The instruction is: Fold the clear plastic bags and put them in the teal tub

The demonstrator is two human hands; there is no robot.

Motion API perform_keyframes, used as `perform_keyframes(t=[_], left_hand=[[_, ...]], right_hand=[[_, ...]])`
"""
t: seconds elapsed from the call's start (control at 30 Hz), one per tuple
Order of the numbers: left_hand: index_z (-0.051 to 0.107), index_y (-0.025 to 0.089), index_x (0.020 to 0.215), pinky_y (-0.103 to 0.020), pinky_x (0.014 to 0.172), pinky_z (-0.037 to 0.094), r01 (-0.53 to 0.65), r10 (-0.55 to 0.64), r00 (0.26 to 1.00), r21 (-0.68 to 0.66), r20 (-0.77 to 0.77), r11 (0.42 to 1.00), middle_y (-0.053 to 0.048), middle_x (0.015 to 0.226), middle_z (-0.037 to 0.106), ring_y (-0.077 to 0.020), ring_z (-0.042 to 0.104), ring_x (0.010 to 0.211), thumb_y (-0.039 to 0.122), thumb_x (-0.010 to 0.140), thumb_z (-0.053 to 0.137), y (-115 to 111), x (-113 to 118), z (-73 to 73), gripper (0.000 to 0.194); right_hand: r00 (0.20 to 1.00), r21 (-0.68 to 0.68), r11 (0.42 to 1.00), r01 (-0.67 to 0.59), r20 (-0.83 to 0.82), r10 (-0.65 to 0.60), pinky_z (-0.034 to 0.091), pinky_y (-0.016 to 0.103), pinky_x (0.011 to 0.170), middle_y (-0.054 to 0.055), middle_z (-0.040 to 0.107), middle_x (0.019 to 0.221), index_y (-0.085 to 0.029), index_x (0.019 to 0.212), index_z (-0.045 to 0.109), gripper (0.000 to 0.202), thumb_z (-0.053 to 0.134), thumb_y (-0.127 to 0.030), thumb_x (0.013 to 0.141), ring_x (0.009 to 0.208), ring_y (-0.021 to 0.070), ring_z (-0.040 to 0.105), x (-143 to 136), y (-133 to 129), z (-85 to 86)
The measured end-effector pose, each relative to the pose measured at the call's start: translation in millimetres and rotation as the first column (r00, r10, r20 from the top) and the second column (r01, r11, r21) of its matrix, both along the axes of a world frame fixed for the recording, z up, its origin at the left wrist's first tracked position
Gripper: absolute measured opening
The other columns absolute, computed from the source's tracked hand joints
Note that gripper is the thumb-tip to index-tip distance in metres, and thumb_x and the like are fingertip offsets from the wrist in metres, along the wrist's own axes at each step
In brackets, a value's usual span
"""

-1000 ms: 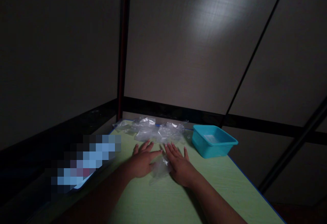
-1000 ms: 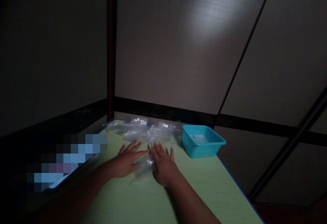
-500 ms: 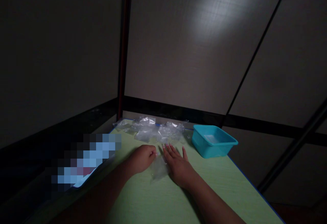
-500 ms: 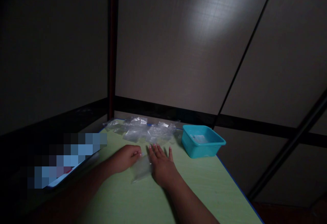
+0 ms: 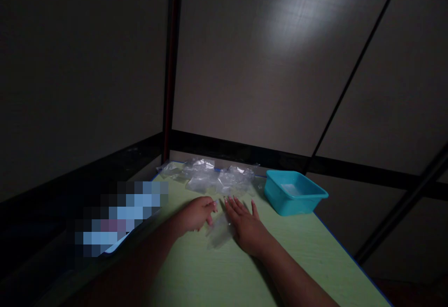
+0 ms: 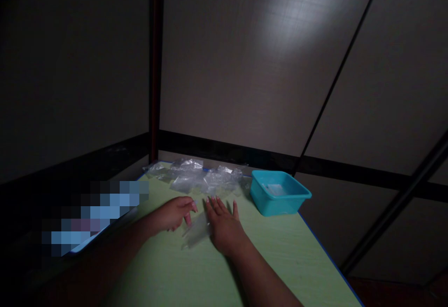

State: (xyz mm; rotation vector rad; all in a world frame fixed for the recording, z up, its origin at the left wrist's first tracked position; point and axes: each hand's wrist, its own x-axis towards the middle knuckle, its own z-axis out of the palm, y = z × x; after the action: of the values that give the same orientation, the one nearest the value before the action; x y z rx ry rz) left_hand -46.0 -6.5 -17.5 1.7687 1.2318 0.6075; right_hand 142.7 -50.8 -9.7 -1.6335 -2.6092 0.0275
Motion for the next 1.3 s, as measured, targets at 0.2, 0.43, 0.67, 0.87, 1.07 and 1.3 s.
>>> perform_keyframes(t=[0.2, 0.43, 0.67, 0.87, 1.07, 1.3], left_hand=[[0.047, 0.017, 0.089, -0.018, 0.031, 0.029, -0.001, 0.001, 1.000, -0.069, -0.001, 0.998, 0.000, 0.071, 0.057, -0.0053, 0.038, 0.030, 0.038, 0.083, 0.027, -3, 0, 5.0, 0.030], [0.047, 0.017, 0.088, -0.016, 0.030, 0.028, 0.015, -0.014, 1.000, -0.092, 0.010, 0.996, 0.001, 0.069, 0.054, -0.0047, 0.039, 0.031, 0.038, 0.084, 0.027, -5, 0, 8.5, 0.030], [0.047, 0.016, 0.086, -0.017, 0.031, 0.030, 0.019, -0.016, 0.999, -0.103, 0.028, 0.995, 0.000, 0.070, 0.056, -0.0053, 0.041, 0.033, 0.044, 0.083, 0.028, -6, 0, 11.2, 0.034], [0.046, 0.016, 0.091, -0.017, 0.033, 0.033, 0.028, -0.024, 0.999, -0.105, 0.041, 0.994, 0.000, 0.070, 0.057, -0.0059, 0.043, 0.033, 0.054, 0.083, 0.023, -1, -1, 3.3, 0.045], [0.046, 0.017, 0.094, -0.017, 0.033, 0.033, 0.016, -0.011, 0.999, -0.123, 0.035, 0.992, -0.001, 0.074, 0.056, -0.0051, 0.043, 0.033, 0.060, 0.082, 0.020, -4, -2, 8.1, 0.052], [0.046, 0.016, 0.086, -0.017, 0.033, 0.032, 0.055, -0.052, 0.998, -0.122, 0.024, 0.991, 0.000, 0.072, 0.055, -0.0057, 0.043, 0.035, 0.057, 0.080, 0.030, -7, -1, 12.6, 0.044]], right_hand=[[1.000, -0.003, 1.000, 0.016, -0.001, -0.016, -0.005, 0.055, 0.101, 0.005, 0.005, 0.146, -0.025, 0.139, 0.004, 0.064, 0.031, -0.018, 0.081, 0.133, 0.0209, 0.005, -1, -1, -0.3], [0.998, -0.041, 0.999, 0.027, -0.059, -0.029, -0.006, 0.055, 0.100, 0.004, 0.001, 0.146, -0.027, 0.138, -0.001, 0.061, 0.029, -0.024, 0.085, 0.133, 0.0201, 0.004, 5, 1, -0.4], [0.978, -0.083, 0.995, 0.062, -0.195, -0.077, -0.004, 0.056, 0.100, 0.003, 0.004, 0.146, -0.028, 0.138, -0.002, 0.055, 0.023, -0.031, 0.089, 0.133, 0.0190, 0.006, 9, 2, 7.0], [0.982, -0.041, 0.999, 0.036, -0.186, -0.043, -0.007, 0.057, 0.099, 0.003, 0.005, 0.146, -0.029, 0.138, -0.003, 0.064, 0.033, -0.034, 0.086, 0.133, 0.0197, 0.006, 6, 1, 7.2], [0.996, -0.031, 0.999, -0.023, -0.083, 0.020, -0.007, 0.056, 0.099, 0.005, 0.004, 0.146, -0.028, 0.138, -0.001, 0.062, 0.032, -0.030, 0.086, 0.133, 0.0202, 0.005, 1, 0, 2.5], [0.999, 0.020, 0.999, -0.026, -0.042, 0.027, -0.010, 0.055, 0.100, 0.006, 0.007, 0.145, -0.024, 0.139, 0.003, 0.058, 0.028, -0.027, 0.087, 0.133, 0.0205, 0.006, -5, -2, 4.1]])
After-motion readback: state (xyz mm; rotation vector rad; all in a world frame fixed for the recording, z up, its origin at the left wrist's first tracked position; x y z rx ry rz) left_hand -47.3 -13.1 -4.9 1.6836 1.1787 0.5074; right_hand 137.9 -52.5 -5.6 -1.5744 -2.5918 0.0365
